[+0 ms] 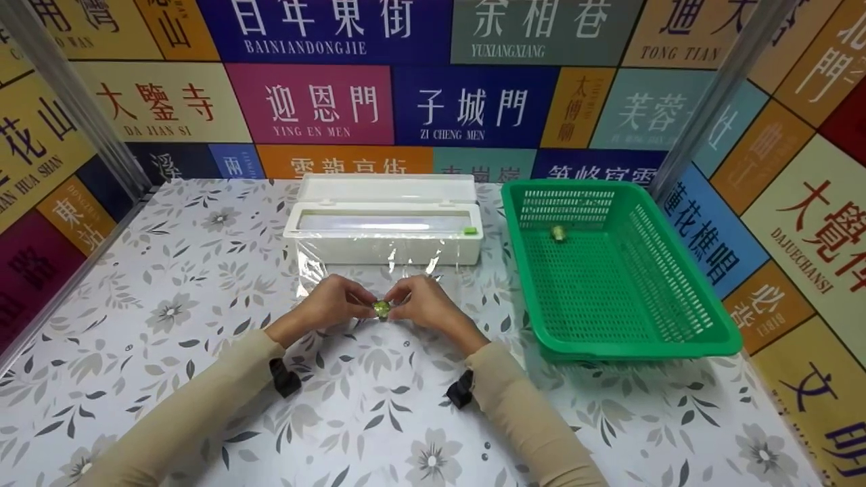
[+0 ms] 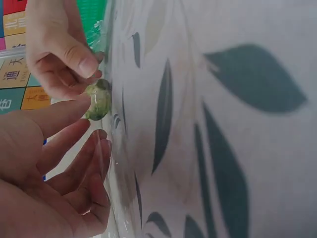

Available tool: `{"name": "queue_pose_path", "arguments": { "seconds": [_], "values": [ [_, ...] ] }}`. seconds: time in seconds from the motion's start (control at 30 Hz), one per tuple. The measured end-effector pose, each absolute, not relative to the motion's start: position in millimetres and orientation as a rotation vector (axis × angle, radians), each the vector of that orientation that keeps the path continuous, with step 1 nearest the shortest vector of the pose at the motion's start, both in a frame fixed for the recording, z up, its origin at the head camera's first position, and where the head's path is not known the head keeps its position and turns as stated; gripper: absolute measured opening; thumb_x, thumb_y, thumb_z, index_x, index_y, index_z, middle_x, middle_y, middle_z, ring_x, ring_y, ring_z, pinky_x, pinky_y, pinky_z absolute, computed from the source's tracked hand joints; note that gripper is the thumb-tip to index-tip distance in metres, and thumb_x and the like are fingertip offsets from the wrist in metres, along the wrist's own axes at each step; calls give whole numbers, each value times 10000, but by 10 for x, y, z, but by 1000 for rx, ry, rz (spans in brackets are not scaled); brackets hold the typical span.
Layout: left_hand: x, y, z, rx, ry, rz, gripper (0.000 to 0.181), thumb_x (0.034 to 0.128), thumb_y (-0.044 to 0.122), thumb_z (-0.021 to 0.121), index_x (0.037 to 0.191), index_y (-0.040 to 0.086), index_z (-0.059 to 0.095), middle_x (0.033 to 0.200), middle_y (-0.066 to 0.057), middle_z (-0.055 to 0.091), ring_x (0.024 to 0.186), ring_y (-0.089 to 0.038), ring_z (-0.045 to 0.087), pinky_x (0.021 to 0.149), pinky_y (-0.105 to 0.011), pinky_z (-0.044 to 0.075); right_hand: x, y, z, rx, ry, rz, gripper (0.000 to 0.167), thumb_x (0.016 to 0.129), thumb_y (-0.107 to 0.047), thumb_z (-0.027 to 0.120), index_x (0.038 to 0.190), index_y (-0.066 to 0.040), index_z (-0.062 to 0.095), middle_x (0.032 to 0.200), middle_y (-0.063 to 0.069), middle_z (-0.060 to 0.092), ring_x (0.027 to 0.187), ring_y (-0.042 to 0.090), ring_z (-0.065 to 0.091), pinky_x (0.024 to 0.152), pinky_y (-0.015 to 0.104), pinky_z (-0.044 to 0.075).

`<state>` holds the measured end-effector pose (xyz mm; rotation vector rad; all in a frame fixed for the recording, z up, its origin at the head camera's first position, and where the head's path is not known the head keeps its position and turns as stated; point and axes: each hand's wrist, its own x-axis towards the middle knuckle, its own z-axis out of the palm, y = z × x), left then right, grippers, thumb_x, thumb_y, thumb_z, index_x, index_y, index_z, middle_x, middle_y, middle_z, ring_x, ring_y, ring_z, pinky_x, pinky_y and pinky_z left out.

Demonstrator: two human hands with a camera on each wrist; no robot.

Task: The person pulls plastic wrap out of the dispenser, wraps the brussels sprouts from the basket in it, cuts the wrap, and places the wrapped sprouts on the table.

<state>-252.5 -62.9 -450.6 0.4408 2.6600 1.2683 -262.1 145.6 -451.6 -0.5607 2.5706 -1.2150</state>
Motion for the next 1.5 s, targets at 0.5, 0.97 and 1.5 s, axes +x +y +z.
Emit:
{"name": "queue_pose_path", "arguments": {
  "seconds": [0.5,0.97,1.5],
  "values": [
    [-2590,-610,-4516,416,2710,1239,140,829,139,814,936,50,798,923,-108,789,857,-212,720,765,-252,581,-2547,1338,-4427,-330,2665,-1175,194,839,-73,780,1026,-113,754,1011,83,747,883,181,668,710,221,501],
    [-2619,-611,-4456,367,2693,1197,183,877,135,758,1021,22,762,987,-150,777,886,-234,734,780,-264,602,-2610,1322,-4449,-346,2656,-1180,233,801,-112,824,1022,-143,757,982,52,754,860,158,663,779,269,531],
    [-2690,-606,-4502,371,2690,1239,133,835,120,797,944,46,776,941,-119,782,850,-213,731,786,-268,605,-2670,1312,-4432,-308,2690,-1134,259,840,-174,807,1090,-141,752,1061,77,754,913,197,674,724,243,541]
  ]
}}
